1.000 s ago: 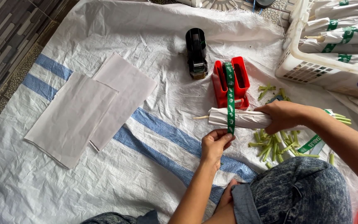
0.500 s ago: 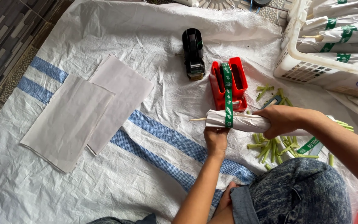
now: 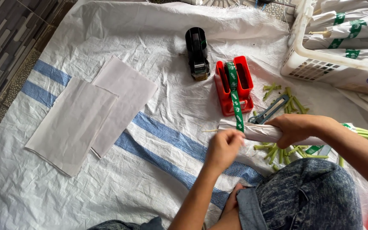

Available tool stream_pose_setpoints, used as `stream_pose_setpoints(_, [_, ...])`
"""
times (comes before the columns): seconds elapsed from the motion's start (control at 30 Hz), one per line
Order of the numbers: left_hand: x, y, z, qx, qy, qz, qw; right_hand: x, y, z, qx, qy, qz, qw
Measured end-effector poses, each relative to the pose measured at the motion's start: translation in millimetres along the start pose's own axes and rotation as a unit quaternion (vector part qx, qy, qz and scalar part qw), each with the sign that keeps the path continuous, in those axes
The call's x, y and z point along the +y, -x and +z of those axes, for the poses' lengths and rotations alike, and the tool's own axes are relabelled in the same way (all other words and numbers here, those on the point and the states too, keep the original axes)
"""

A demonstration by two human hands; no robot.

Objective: Wrapping individual radishes in white paper and securing the wrap with green adhesive tape from a dispenser.

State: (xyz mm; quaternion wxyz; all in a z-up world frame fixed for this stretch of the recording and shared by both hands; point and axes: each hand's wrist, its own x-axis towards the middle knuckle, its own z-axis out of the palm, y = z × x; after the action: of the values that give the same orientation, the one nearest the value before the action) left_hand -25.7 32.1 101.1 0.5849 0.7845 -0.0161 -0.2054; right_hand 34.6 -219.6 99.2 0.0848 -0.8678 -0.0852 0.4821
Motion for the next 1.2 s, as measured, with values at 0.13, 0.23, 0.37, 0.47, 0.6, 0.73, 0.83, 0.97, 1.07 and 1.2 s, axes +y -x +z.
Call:
stream_pose_setpoints(0.13, [-6.2, -45.0, 3.7, 0.116, -0.080, 0.046, 0.989, -2.8, 6.2, 0.0, -0.001, -0.019, 0.002, 1.000])
stream_pose_setpoints(0.23, [-6.3, -75.1, 12.3, 0.076, -0.162, -0.048, 0.983, -2.0, 9.1, -0.8, -0.005, 0.000, 0.013, 1.000])
stream_pose_setpoints(0.37, [-7.3, -88.1, 18.0, 0.045, -0.001, -0.133, 0.990, -3.3, 18.9, -1.6, -0.011, 0.028, 0.018, 0.999])
stream_pose_setpoints(0.47, [-8.2, -86.8, 18.6, 0.042, 0.121, -0.153, 0.980, 0.7, 20.2, 1.5, -0.021, 0.033, 0.027, 0.999])
stream_pose_setpoints(0.6, [-6.4, -91.8, 20.6, 0.069, 0.165, -0.207, 0.962, -0.9, 23.8, 1.5, -0.024, 0.015, 0.034, 0.999])
stream_pose_setpoints(0.73, [-19.1, -98.9, 30.7, 0.095, 0.152, -0.180, 0.967, -0.1, 18.6, 4.3, -0.018, 0.022, 0.030, 0.999])
stream_pose_setpoints(0.83, [-33.4, -105.8, 40.6, 0.120, -0.045, -0.127, 0.984, 3.7, 11.9, 9.8, -0.022, 0.044, 0.033, 0.998])
stream_pose_setpoints(0.97, [-46.7, -115.4, 49.5, 0.149, -0.159, -0.127, 0.968, 15.0, 1.5, 20.8, 0.059, 0.076, 0.003, 0.995])
stream_pose_setpoints(1.07, [-31.6, -104.8, 42.3, 0.132, -0.208, -0.118, 0.962, 8.4, 5.6, 20.3, 0.059, 0.089, 0.008, 0.994])
stream_pose_setpoints(1.2, [-36.3, -99.5, 43.7, 0.092, -0.219, -0.125, 0.963, 13.2, -5.6, 32.7, 0.059, 0.128, 0.019, 0.990])
